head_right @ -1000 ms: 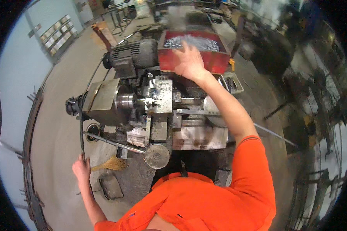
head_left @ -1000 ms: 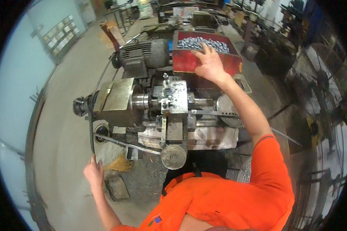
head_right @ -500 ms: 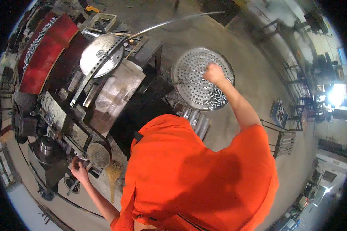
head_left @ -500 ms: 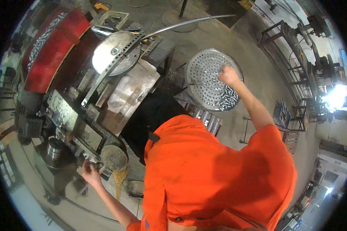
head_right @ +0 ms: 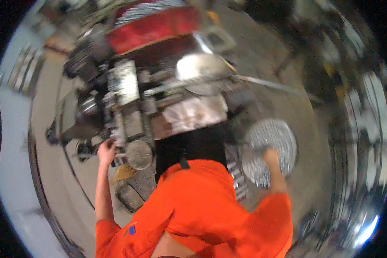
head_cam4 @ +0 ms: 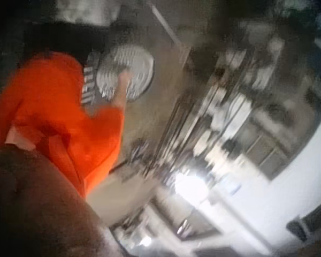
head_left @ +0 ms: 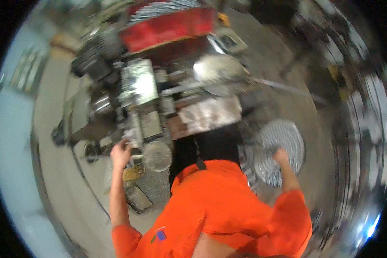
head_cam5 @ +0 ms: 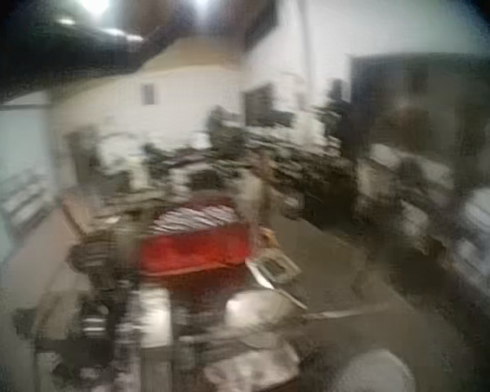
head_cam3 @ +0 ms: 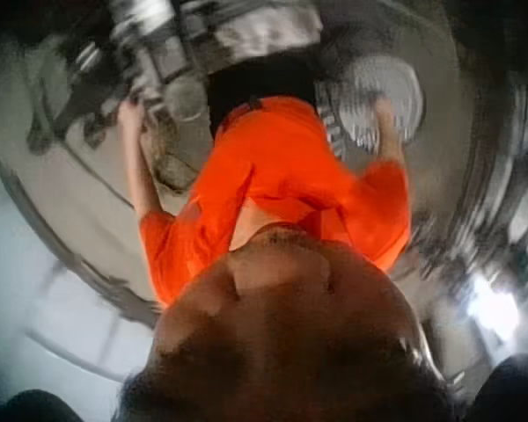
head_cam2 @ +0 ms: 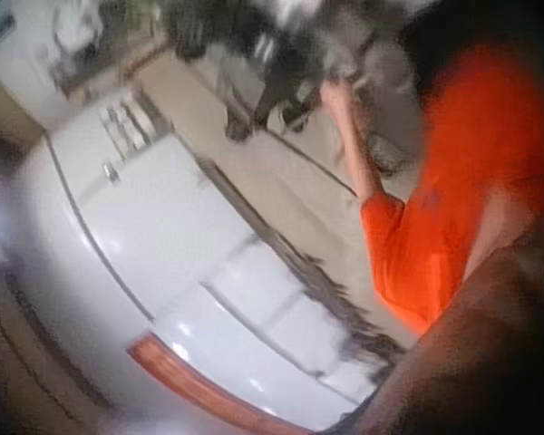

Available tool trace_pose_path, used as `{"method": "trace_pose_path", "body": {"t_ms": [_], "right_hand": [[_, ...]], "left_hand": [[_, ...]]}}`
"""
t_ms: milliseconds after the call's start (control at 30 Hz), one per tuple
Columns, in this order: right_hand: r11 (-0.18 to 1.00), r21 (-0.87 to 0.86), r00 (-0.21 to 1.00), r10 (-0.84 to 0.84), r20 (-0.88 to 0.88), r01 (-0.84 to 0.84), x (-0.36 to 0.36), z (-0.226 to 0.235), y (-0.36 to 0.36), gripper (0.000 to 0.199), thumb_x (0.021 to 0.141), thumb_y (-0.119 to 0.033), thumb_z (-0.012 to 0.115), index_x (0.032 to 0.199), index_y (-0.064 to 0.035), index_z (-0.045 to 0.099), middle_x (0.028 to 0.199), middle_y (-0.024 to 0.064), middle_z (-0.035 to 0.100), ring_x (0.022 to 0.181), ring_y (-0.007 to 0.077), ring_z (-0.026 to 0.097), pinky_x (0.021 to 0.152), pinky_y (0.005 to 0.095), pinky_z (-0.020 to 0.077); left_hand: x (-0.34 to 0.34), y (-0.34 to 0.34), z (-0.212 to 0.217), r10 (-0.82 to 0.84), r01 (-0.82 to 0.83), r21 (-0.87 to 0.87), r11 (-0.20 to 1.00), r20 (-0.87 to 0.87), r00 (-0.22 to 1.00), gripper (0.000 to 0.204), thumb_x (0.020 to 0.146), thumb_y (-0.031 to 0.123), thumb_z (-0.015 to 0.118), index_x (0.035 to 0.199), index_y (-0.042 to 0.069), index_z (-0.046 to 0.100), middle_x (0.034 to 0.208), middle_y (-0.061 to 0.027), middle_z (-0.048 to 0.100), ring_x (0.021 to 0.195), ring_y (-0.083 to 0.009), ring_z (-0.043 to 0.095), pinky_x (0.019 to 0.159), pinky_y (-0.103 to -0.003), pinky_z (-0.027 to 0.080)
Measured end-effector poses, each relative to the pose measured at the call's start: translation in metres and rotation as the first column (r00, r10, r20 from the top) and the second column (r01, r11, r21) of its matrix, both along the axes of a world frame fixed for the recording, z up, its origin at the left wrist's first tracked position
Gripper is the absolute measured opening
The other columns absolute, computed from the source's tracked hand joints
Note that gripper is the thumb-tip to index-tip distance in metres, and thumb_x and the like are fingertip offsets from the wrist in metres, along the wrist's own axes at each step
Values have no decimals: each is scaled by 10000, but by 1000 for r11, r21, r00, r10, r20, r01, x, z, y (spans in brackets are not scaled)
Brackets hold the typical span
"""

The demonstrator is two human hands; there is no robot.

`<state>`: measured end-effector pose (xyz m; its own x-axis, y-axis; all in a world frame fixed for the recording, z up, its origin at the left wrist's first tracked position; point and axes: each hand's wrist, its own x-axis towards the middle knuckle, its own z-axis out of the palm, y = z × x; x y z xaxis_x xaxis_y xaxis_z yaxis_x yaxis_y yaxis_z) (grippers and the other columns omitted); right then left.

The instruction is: The person operates a metal turning machine, repeatedly inserting small metal pieces into the chuck and using a long metal rod to engage the machine. The person removes processed pieces and places them into a perforated metal tray. The cycle continues throughout the clip.

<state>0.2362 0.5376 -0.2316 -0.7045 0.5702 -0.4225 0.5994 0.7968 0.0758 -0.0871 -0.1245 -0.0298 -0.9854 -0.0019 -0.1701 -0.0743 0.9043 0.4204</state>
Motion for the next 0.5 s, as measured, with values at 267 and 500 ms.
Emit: {"method": "trace_pose_path", "body": {"t_ms": [267, 500], "right_hand": [[920, -373, 882, -76, -466, -118, -107, 98, -59, 216, 637, -136, 614, 797, -16, 695, 909, 192, 651, 788, 293, 641, 721, 332, 500], [159, -211, 226, 77, -971, -964, -265, 280, -296, 341, 565, -77, 605, 895, -83, 692, 1096, 129, 609, 987, 277, 570, 878, 370, 433]], "left_hand": [[27, 41, 89, -31, 106, 529, 842, -149, 988, 195, 845, 116, 553, 975, -17, 614, 711, -65, 650, 678, -111, 603, 653, -283, 470], [31, 129, 91, -368, 93, 938, 335, 39, 929, 364, 926, 309, 500, 976, -39, 594, 770, -87, 642, 713, -154, 622, 687, -291, 496]]}}
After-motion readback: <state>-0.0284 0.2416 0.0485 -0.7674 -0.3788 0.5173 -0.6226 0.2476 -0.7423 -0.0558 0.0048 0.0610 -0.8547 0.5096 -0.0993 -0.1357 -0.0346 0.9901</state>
